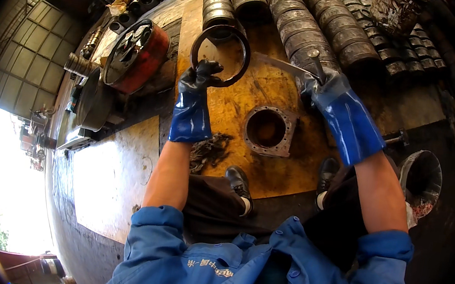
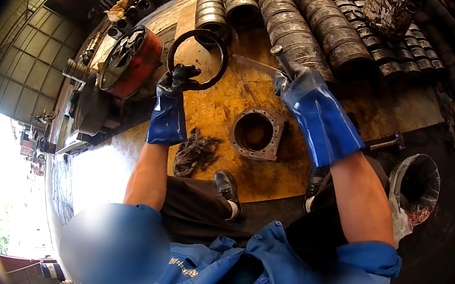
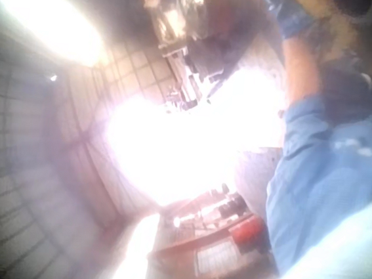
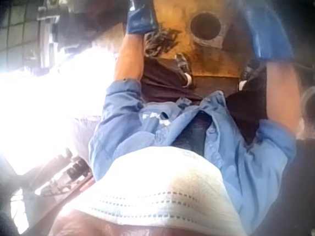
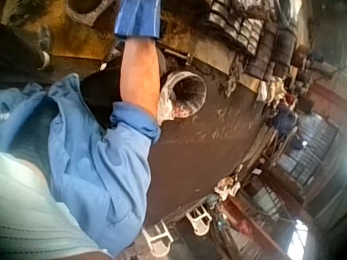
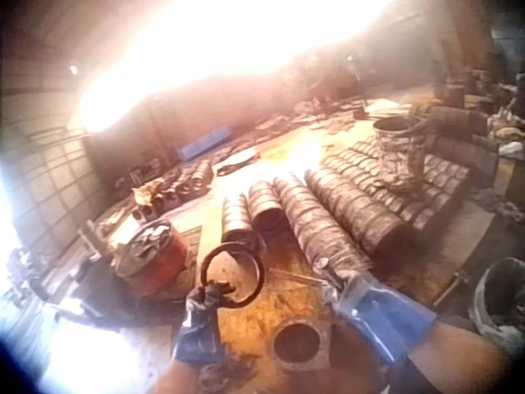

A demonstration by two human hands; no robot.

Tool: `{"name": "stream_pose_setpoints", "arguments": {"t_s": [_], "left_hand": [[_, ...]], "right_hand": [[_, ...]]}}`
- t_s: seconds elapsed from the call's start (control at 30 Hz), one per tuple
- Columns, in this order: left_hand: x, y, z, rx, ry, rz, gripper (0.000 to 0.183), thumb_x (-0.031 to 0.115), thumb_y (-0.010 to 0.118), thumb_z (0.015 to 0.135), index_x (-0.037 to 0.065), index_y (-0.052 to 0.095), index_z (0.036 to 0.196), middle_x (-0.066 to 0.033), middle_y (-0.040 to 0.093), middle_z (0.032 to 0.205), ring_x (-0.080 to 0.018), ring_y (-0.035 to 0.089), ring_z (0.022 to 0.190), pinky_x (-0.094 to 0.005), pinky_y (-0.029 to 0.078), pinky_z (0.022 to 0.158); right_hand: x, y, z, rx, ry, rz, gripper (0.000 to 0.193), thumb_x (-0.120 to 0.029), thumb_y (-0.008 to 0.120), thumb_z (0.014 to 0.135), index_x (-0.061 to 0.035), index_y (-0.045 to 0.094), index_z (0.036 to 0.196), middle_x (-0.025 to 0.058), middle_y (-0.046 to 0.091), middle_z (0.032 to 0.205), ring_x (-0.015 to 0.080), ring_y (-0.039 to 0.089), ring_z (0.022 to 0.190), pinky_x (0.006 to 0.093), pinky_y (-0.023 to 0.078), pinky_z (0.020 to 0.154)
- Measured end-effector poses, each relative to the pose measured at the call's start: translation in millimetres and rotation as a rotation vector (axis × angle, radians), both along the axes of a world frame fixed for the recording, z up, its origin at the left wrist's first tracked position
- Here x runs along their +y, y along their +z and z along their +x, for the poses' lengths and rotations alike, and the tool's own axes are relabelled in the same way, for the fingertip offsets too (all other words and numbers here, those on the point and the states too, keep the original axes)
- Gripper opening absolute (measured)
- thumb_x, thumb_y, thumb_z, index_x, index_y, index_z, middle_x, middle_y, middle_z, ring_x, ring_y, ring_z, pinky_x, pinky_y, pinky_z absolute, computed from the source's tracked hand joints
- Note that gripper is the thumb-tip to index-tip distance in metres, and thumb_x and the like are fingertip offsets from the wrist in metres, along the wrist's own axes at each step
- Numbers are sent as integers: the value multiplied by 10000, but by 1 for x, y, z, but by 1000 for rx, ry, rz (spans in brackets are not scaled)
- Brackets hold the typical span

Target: The person uses a hammer and a metal tool to pry a ring from a circular component. They clean the ring and the component with a cloth and the tool.

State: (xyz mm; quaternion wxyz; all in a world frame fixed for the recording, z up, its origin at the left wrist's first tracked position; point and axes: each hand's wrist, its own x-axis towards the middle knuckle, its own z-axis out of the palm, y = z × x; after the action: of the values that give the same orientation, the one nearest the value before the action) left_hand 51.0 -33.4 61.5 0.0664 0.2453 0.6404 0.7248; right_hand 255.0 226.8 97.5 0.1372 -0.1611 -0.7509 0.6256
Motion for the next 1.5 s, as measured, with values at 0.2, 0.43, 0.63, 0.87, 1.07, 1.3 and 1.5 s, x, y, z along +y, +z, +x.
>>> {"name": "stream_pose_setpoints", "arguments": {"t_s": [0.2,0.43,0.63,0.87,1.07,1.3,1.5], "left_hand": [[-1,-4,5,-1,53,17,327,282,575,924,-22,661,1012,-89,694,858,-157,637,730,-286,496,646],[9,-9,0,82,108,1,321,276,573,925,-21,663,1009,-90,694,860,-157,638,733,-286,497,647],[13,-12,2,87,82,-25,316,271,572,925,-21,664,1006,-90,695,862,-156,638,735,-285,498,648],[0,-13,4,23,-20,-57,310,264,570,926,-20,666,1003,-91,696,864,-156,639,738,-285,499,648],[-11,-13,9,-11,-104,-109,305,259,569,926,-20,667,1000,-91,696,866,-156,640,740,-284,500,649],[-22,-18,16,-16,-165,-185,299,253,567,927,-20,669,997,-91,697,869,-155,641,743,-284,501,650],[-23,-19,20,-15,-176,-189,295,248,566,927,-19,671,994,-92,698,871,-155,642,746,-284,502,650]], "right_hand": [[4,-11,2,120,1,-1,188,-158,578,901,8,656,942,71,673,726,100,624,564,227,491,458],[-34,-1,4,14,75,97,162,-109,592,879,6,674,958,69,682,740,102,632,597,214,490,480],[-52,-33,-9,300,85,144,98,-35,602,829,17,672,873,29,648,691,78,602,626,217,484,542],[-35,-26,-9,-78,-99,785,168,-243,595,872,-161,650,1009,142,654,822,316,634,691,382,516,598],[-35,-30,-6,86,-9,27,132,-86,563,867,-22,639,954,31,596,674,96,544,558,245,429,489],[-53,-10,-7,26,125,-291,137,-99,583,899,26,630,928,-9,569,672,38,508,540,209,415,457],[-32,-3,-10,-121,-16,-108,266,-223,597,906,19,630,1008,61,654,704,104,597,554,261,488,499]]}}
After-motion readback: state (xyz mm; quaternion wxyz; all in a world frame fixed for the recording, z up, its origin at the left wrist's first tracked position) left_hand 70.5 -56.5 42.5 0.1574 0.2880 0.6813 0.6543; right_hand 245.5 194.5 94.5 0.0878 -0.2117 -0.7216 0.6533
